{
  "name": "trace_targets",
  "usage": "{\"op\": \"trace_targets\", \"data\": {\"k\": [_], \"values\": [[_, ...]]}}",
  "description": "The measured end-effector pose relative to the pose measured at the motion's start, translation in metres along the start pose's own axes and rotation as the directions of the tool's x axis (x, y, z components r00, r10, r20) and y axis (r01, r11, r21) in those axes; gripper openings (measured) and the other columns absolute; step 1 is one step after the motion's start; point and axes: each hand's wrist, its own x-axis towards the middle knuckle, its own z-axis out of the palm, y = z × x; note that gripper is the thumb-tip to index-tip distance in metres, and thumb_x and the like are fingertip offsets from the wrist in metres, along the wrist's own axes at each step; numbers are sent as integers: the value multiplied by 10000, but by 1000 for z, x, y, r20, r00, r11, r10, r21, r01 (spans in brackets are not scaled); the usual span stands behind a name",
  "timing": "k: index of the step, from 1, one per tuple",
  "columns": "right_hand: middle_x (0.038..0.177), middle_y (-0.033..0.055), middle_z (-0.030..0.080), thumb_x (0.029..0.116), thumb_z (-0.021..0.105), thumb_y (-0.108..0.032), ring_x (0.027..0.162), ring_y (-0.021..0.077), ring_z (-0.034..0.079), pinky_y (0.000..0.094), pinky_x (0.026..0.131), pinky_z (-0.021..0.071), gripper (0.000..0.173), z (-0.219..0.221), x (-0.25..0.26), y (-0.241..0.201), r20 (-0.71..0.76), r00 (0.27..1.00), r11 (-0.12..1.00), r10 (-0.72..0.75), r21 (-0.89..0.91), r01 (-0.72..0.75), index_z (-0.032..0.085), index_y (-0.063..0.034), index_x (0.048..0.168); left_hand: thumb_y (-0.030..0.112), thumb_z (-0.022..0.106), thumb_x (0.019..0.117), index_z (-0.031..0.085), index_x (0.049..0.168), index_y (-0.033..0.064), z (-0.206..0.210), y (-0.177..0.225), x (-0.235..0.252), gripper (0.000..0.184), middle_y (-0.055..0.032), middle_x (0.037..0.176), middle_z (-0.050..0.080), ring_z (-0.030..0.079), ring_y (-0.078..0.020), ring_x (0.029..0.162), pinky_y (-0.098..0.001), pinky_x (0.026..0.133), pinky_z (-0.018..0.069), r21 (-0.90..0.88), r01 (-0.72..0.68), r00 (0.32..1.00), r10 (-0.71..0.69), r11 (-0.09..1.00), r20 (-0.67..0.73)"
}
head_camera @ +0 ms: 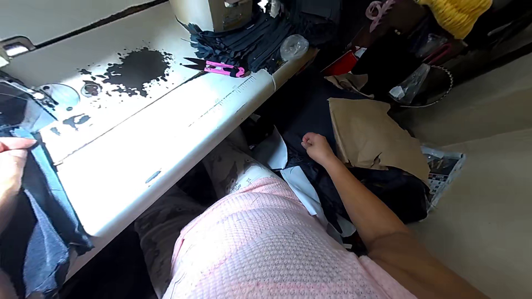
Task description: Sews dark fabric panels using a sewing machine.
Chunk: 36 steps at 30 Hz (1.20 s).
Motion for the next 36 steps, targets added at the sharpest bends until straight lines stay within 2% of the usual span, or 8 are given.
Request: {"op": "trace_targets", "data": {"k": [4, 9, 14, 16, 20, 23, 29, 36], "values": [[666, -2, 479, 997, 594, -56, 565, 61, 444, 250, 571, 428, 94, -31, -10, -62, -140, 943, 895, -302, 298, 331, 593, 31, 1034, 174, 444, 1061, 667, 1158, -53, -17, 45, -25, 332, -227, 1080, 649, 599, -208, 946, -367, 871, 478, 48, -117, 993, 116, 992, 29], [876, 15, 712, 921, 620, 39, 683, 26, 663, 203, 623, 571, 451, -54, -22, -181, -160, 817, 619, -553, 577, 532, 510, 15, 1357, 213, 478, 1024, 726, 1102, -27, -24, 53, -27, 354, -286, 1072, 682, 660, -403, 952, -590, 843, 495, 162, -250, 967, 254, 955, -2], [1055, -52, 752, 913, 644, 87, 986, 52, 719, 271, 894, 619, 248, -39, -50, -281, -679, 204, -132, -705, 407, 904, 663, -33, 1129, 96, 532, 984, 755, 1044, -25, -20, 66, -29, 261, -233, 1025, 720, 696, -337, 959, -512, 876, 543, 125, -262, 958, 273, 957, -85], [1088, 62, 743, 971, 596, 5, 1117, 173, 704, 395, 1010, 580, 122, -18, -62, -304, -650, -21, -341, -759, 370, 864, 681, -18, 1056, 71, 554, 965, 765, 1020, -12, -17, 67, -29, 232, -202, 986, 724, 699, -303, 936, -472, 864, 551, 115, -258, 955, 271, 959, -121], [1012, 159, 759, 910, 581, 55, 1111, 256, 708, 429, 1044, 543, 164, 60, -49, -306, -319, -173, -301, -932, 411, 861, 743, 29, 913, 52, 582, 954, 765, 1019, -6, -14, 69, -30, 203, -175, 963, 734, 712, -255, 897, -416, 849, 569, 87, -212, 962, 223, 973, -155], [1052, 150, 771, 849, 515, 95, 1149, 284, 703, 460, 1102, 490, 287, 93, -32, -287, -42, -160, -164, -986, 386, 908, 761, 16, 973, 71, 593, 969, 751, 1074, -3, -20, 70, -26, 204, -157, 998, 749, 723, -228, 905, -413, 872, 577, 37, -109, 988, 113, 993, -104], [1333, 140, 675, 949, 680, -270, 1281, 317, 607, 539, 1082, 451, 335, 101, -38, -292, 5, 187, 186, -982, 91, 978, 751, -63, 1203, 22, 691, 931, 736, 1111, 21, -38, 77, -14, 185, -62, 847, 663, 576, -100, 731, -291, 714, 493, -67, 80, 996, -78, 995, 32], [1372, 137, 660, 989, 622, -323, 1283, 331, 609, 566, 1078, 437, 351, 106, -50, -304, 118, 191, 201, -974, 77, 977, 763, -75, 1194, 6, 632, 937, 726, 955, 6, -39, 123, -19, 95, -90, 807, 676, 625, -157, 701, -359, 681, 527, -36, 133, 990, -131, 990, 52]]}}
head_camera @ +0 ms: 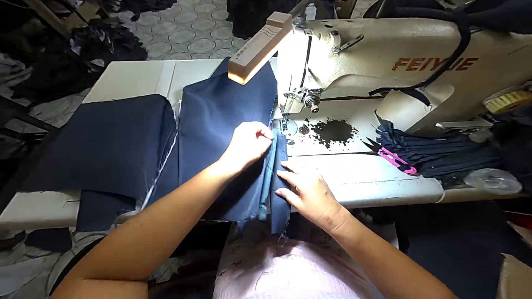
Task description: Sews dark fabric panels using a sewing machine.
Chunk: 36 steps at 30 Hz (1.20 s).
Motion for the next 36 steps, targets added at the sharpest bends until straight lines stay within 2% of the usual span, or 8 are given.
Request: {"op": "trace_targets", "data": {"k": [3, 6, 9, 13, 18, 28, 33, 36], "values": [[1329, 123, 686, 1024, 539, -243, 1253, 316, 632, 557, 1060, 452, 306, 5, -3, -6, -50, 998, 999, 23, -41, -25, 777, -85, 1134, -56, 523, 974, 691, 1105, -36, 13, 11, -10, 214, -133, 894, 712, 720, -163, 713, -336, 715, 630, -41, 122, 975, -112, 992, 191], [1352, 122, 677, 991, 561, -220, 1255, 346, 627, 594, 1064, 443, 312, 7, -10, -12, -73, 996, 994, 47, -99, -54, 769, -94, 1185, -89, 593, 874, 718, 1195, -21, 24, 4, -20, 352, -173, 1143, 643, 635, -277, 1051, -423, 915, 532, 250, -237, 956, 178, 939, 235], [1316, 98, 701, 969, 580, -243, 1210, 330, 656, 584, 1028, 471, 315, 10, -14, -15, -124, 992, 983, 39, -173, -60, 774, -109, 1178, -26, 578, 880, 756, 1064, -25, 37, -23, -22, 255, -219, 1328, 648, 547, -397, 1342, -558, 1132, 416, 391, -565, 820, 548, 726, 166], [1261, 96, 726, 942, 606, -257, 1169, 326, 674, 591, 1001, 469, 307, 13, -15, -19, -182, 982, 968, 48, -233, -90, 784, -110, 1145, -62, 514, 918, 750, 1102, -30, 32, -27, -22, 301, -195, 1199, 723, 643, -384, 1234, -515, 1079, 475, 410, -640, 753, 636, 650, 166], [1240, 109, 732, 909, 632, -229, 1165, 337, 673, 592, 988, 473, 306, 15, -15, -20, -204, 978, 970, 47, -225, -94, 785, -87, 1133, -51, 534, 924, 763, 1099, -7, 33, -34, -20, 292, -203, 1207, 719, 667, -384, 1199, -496, 1028, 526, 343, -620, 776, 617, 705, 134], [1232, 80, 743, 904, 653, -240, 1207, 312, 664, 573, 1005, 479, 270, 6, -15, -8, -174, 985, 988, 13, -147, -39, 792, -95, 1084, -24, 525, 934, 778, 1122, 46, 32, -33, -14, 323, -202, 1242, 712, 657, -393, 1219, -508, 1036, 517, 337, -625, 774, 615, 704, 149], [1183, 119, 730, 854, 686, -254, 1161, 357, 663, 590, 994, 480, 450, 5, -14, -7, -186, 982, 988, 32, -146, -59, 704, -72, 1265, -30, 521, 934, 776, 1116, 37, 36, -35, -12, 320, -203, 1241, 715, 666, -397, 1204, -517, 1030, 518, 320, -620, 780, 609, 717, 146], [1386, 86, 654, 889, 599, -274, 1355, 371, 539, 633, 1107, 375, 493, 4, -13, -6, -119, 991, 985, 63, -151, -80, 675, -112, 1349, 22, 504, 976, 740, 1165, 35, 40, -35, -12, 303, -180, 1287, 695, 639, -378, 1249, -523, 1068, 493, 366, -587, 804, 573, 722, 161]]}}
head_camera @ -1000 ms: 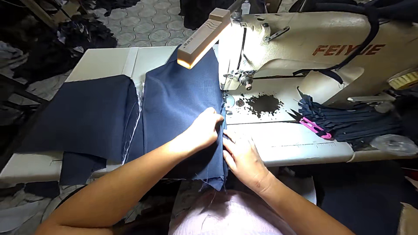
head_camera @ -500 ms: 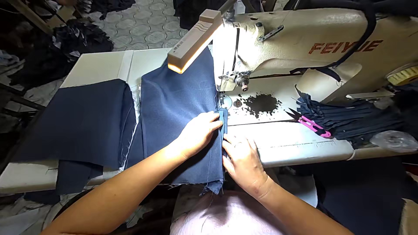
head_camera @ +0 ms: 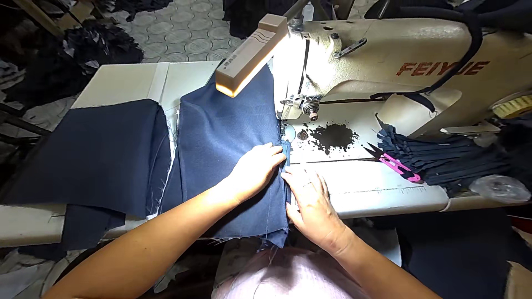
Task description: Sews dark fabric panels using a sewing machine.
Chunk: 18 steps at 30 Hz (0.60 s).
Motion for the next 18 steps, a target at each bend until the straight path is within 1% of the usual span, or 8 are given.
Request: {"op": "trace_targets", "data": {"k": [2, 5, 7, 8, 10, 12, 14, 18], "values": [[1415, 65, 643, 905, 586, -291, 1368, 348, 541, 649, 1118, 354, 462, -4, 4, 3, 59, 998, 1000, -11, -7, 11, 699, -106, 1313, 66, 474, 1012, 701, 1229, 22, 5, -1, 0, 317, -173, 1346, 668, 597, -381, 1310, -532, 1094, 464, 22, 25, 1000, -26, 999, 12], [1367, 67, 673, 967, 565, -275, 1292, 305, 607, 615, 1062, 419, 376, -11, 16, 12, 123, 991, 998, -56, -6, 57, 723, -92, 1254, 93, 454, 1029, 685, 1257, 18, 7, -3, 2, 333, -170, 1370, 654, 580, -371, 1332, -522, 1113, 444, 31, 35, 999, -35, 999, 12], [1303, 112, 690, 1004, 554, -212, 1262, 328, 619, 609, 1039, 452, 326, -14, 32, 24, 103, 992, 997, -79, 10, 79, 720, -68, 1244, 92, 451, 1027, 686, 1256, 16, 8, -5, 3, 337, -172, 1368, 654, 582, -367, 1328, -519, 1116, 439, 30, 31, 999, -31, 999, 8], [1326, 122, 677, 1012, 538, -195, 1304, 337, 588, 604, 1071, 430, 341, -15, 43, 32, 97, 990, 995, -97, 7, 97, 704, -68, 1281, 90, 451, 1024, 689, 1255, 14, 9, -6, 4, 340, -170, 1365, 658, 587, -367, 1324, -520, 1114, 443, 29, 26, 1000, -26, 999, -4], [1420, 99, 630, 1029, 498, -186, 1415, 355, 486, 617, 1144, 348, 390, -19, 68, 48, 155, 977, 988, -145, -30, 151, 650, -94, 1376, 83, 454, 1015, 694, 1261, 13, 10, -7, 4, 351, -162, 1368, 661, 600, -364, 1309, -520, 1097, 456, 30, 15, 1000, -14, 999, -24], [1443, 94, 609, 1030, 521, -166, 1440, 367, 446, 659, 1142, 315, 384, -21, 89, 62, 269, 951, 982, -151, -71, 176, 634, -96, 1390, 87, 458, 1021, 692, 1251, 13, 9, -7, 5, 336, -167, 1380, 650, 592, -370, 1316, -529, 1098, 455, 26, 22, 1000, -22, 999, -7], [1453, 96, 600, 1034, 546, -167, 1439, 365, 449, 671, 1131, 323, 377, -23, 105, 70, 352, 926, 981, -135, -86, 176, 630, -91, 1394, 94, 459, 1025, 694, 1242, 17, 9, -7, 6, 329, -173, 1378, 649, 589, -373, 1319, -531, 1103, 450, 27, 35, 999, -35, 999, 5], [1351, 111, 663, 1022, 551, -163, 1352, 357, 540, 641, 1100, 380, 315, -19, 114, 76, 292, 935, 964, -203, -109, 243, 696, -53, 1279, 93, 452, 1033, 684, 1261, 18, 13, -11, 11, 333, -175, 1386, 644, 579, -384, 1328, -539, 1099, 448, 30, 68, 998, -68, 997, 8]]}}
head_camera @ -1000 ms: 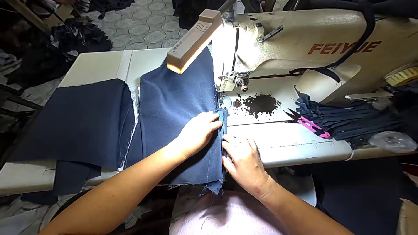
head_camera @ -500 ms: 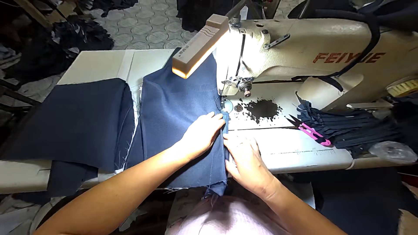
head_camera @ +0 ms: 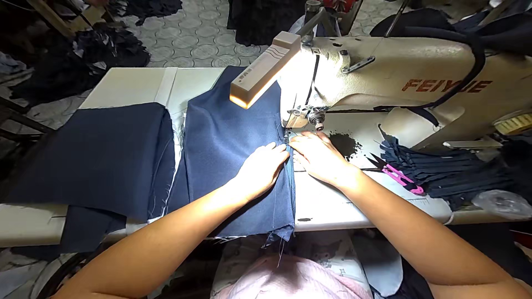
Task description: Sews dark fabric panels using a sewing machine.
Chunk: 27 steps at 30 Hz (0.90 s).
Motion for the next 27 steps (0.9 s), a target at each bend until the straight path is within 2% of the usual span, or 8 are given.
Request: {"op": "trace_targets", "data": {"k": [7, 16, 18, 20, 22, 24, 26, 27], "values": [[1395, 126, 640, 1037, 527, -149, 1370, 359, 530, 697, 1125, 305, 337, 2, 9, 5, -4, 996, 993, 84, 80, -84, 683, -31, 1312, 101, 449, 1039, 672, 1262, 6, 2, -5, 10, 330, -186, 1384, 636, 580, -391, 1316, -531, 1099, 444, 13, 30, 999, -30, 999, 11], [1491, 106, 566, 1073, 472, -183, 1429, 338, 468, 665, 1136, 322, 391, 3, 5, -4, 29, 988, 988, 151, 23, -152, 610, -52, 1414, 96, 453, 1032, 664, 1260, 1, 2, -10, 15, 325, -189, 1380, 636, 576, -400, 1316, -555, 1079, 451, -8, 47, 999, -47, 999, 0], [1440, 157, 597, 1059, 517, -173, 1397, 384, 493, 656, 1112, 360, 358, 7, -5, -15, -32, 985, 986, 168, 17, -168, 647, -19, 1355, 99, 451, 1026, 652, 1259, -14, 1, -13, 19, 327, -209, 1390, 621, 563, -426, 1320, -576, 1061, 448, -24, 59, 998, -59, 998, 13], [1379, 164, 635, 1028, 559, -209, 1366, 364, 523, 601, 1140, 363, 348, 11, -21, -30, -73, 978, 979, 194, 82, -188, 692, -8, 1280, 96, 475, 1015, 633, 1263, -14, -4, -13, 23, 314, -223, 1414, 589, 534, -439, 1335, -596, 1052, 435, -24, 74, 995, -72, 997, 67], [1394, 134, 639, 1009, 531, -243, 1358, 312, 546, 555, 1168, 358, 388, 14, -44, -50, -90, 971, 967, 222, 147, -207, 705, -27, 1280, 63, 550, 966, 644, 1254, 1, -12, -4, 20, 309, -241, 1445, 562, 475, -457, 1395, -617, 1090, 396, 5, 70, 989, -70, 998, 129], [1340, 102, 682, 979, 541, -228, 1291, 279, 610, 533, 1112, 436, 367, 22, -68, -67, -195, 957, 968, 215, 173, -183, 741, -48, 1229, 3, 622, 873, 709, 1061, 14, -16, 9, 9, 207, -220, 1270, 665, 530, -447, 1334, -615, 1076, 425, 42, -30, 998, 28, 999, 49], [1287, 80, 721, 956, 563, -208, 1239, 263, 656, 520, 1082, 470, 338, 28, -84, -75, -284, 936, 969, 208, 188, -159, 771, -62, 1179, -18, 635, 861, 703, 901, 16, -20, 22, -6, 86, -169, 1059, 712, 610, -393, 1235, -571, 1050, 468, 31, -133, 991, 133, 991, -16], [1280, 76, 725, 951, 575, -207, 1234, 260, 660, 517, 1079, 471, 329, 29, -89, -76, -298, 933, 969, 204, 197, -149, 778, -65, 1167, -22, 633, 860, 707, 868, 10, -20, 26, -13, 81, -158, 986, 723, 646, -378, 1180, -542, 1040, 486, 11, -167, 985, 168, 986, -46]]}}
